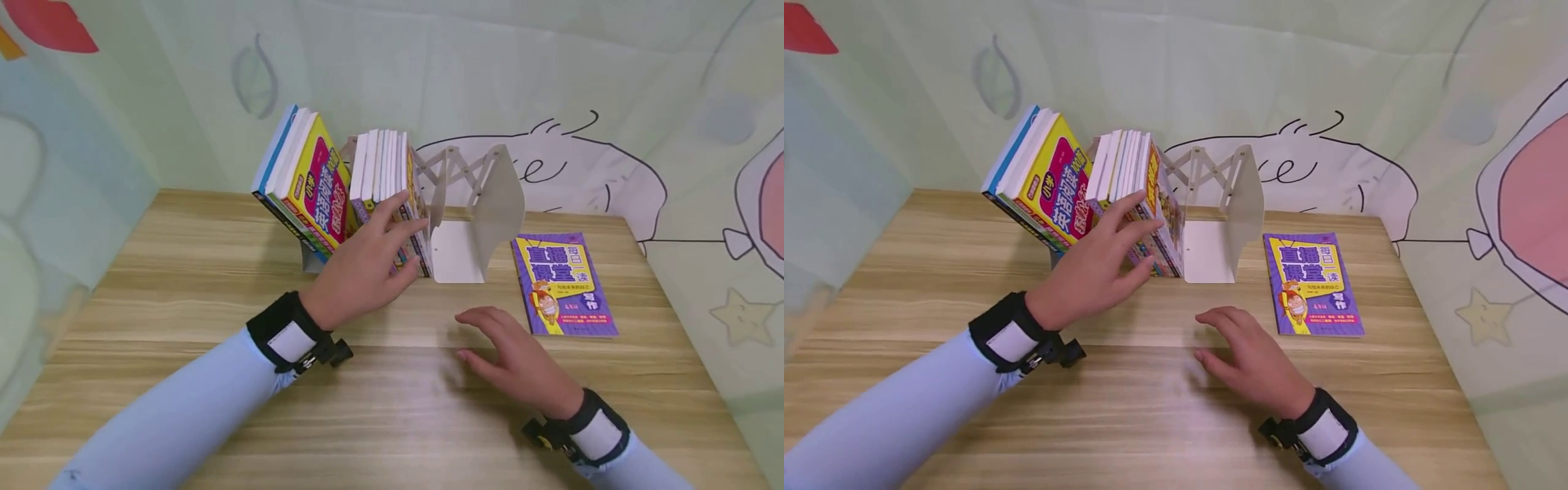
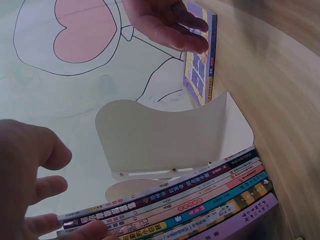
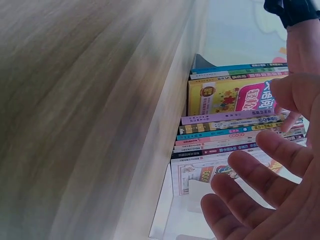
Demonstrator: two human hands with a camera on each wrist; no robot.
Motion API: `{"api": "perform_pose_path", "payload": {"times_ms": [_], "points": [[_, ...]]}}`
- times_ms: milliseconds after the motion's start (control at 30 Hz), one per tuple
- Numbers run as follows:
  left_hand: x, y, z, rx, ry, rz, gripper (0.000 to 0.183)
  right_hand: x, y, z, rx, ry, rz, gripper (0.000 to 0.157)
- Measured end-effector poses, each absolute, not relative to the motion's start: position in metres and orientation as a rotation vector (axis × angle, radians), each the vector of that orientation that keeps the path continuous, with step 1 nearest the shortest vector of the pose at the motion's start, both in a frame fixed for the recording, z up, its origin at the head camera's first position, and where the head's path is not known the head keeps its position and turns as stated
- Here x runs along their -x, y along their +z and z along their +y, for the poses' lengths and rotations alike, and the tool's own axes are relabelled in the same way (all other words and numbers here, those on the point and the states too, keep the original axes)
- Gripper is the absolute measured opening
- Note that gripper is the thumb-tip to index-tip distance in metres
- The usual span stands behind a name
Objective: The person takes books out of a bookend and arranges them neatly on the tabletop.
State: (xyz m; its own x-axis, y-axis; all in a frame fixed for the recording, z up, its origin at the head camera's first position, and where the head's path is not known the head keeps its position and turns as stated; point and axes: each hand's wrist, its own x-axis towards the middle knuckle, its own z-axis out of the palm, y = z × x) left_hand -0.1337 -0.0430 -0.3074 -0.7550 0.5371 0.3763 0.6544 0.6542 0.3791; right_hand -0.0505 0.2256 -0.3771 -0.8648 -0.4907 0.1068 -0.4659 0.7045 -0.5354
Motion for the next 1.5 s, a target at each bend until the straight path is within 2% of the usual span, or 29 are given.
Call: {"api": "perform_pose_path", "payload": {"times_ms": [433, 933, 1200, 1500], "points": [[0.128, -0.311, -0.041, 0.991, -0.804, -2.577, 0.046, 0.051, -0.382, 0.227, 0.778, -0.902, 2.831, 0.047], [0.142, -0.312, -0.036, 0.818, -0.562, -2.755, 0.06, 0.049, -0.389, 0.229, 0.789, -0.905, 2.839, 0.046], [0.145, -0.313, -0.035, 0.852, -0.437, -2.686, 0.05, 0.048, -0.39, 0.231, 0.764, -0.906, 2.833, 0.046], [0.139, -0.311, -0.032, 0.869, -0.346, -2.561, 0.03, 0.047, -0.39, 0.231, 0.74, -0.908, 2.816, 0.047]]}}
